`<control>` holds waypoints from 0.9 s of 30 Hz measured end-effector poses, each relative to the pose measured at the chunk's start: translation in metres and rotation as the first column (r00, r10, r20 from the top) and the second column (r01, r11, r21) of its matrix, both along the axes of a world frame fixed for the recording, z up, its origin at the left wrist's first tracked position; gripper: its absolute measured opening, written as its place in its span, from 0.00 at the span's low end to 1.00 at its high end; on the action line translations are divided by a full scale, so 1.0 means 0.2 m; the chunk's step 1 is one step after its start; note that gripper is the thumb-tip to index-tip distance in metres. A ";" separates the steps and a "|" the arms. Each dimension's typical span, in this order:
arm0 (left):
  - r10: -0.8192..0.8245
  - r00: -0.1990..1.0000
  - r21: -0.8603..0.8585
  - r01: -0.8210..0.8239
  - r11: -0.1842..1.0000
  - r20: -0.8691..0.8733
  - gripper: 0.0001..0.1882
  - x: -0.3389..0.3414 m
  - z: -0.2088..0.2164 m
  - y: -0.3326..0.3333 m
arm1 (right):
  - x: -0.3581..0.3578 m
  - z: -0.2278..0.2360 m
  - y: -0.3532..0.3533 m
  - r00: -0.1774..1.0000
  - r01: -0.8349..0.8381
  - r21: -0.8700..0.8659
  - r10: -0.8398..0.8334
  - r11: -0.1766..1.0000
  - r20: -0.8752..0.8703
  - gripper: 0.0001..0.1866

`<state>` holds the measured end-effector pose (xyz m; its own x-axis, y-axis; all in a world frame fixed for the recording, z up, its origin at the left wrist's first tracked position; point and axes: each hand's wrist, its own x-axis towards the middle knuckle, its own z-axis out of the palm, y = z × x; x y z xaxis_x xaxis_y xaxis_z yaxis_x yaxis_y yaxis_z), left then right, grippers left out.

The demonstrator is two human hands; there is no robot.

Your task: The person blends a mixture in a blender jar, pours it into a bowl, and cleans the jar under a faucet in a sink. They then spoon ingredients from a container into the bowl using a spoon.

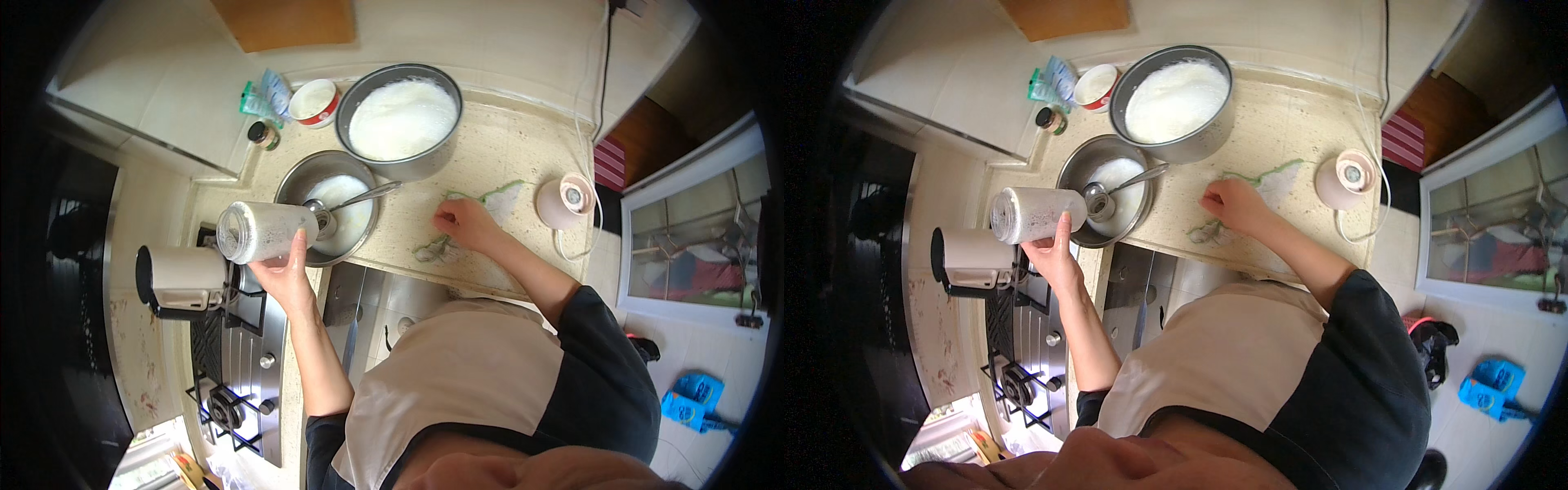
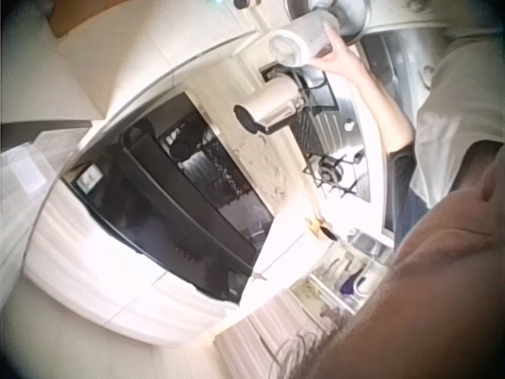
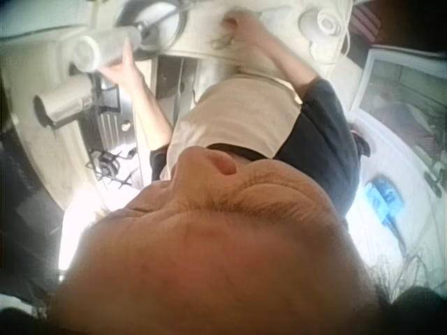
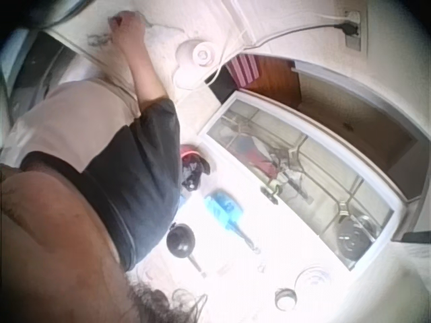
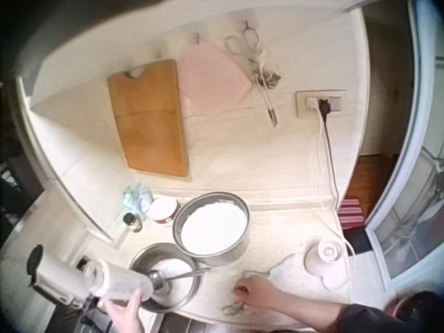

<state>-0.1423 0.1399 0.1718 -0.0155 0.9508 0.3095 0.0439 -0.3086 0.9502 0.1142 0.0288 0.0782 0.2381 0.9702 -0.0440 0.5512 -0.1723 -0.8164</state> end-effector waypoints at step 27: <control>-0.063 0.969 -0.116 0.093 0.989 0.239 0.41 -0.33 -0.27 0.30 | -0.63 0.02 0.77 0.954 -0.300 0.094 0.296 0.949 0.048 0.25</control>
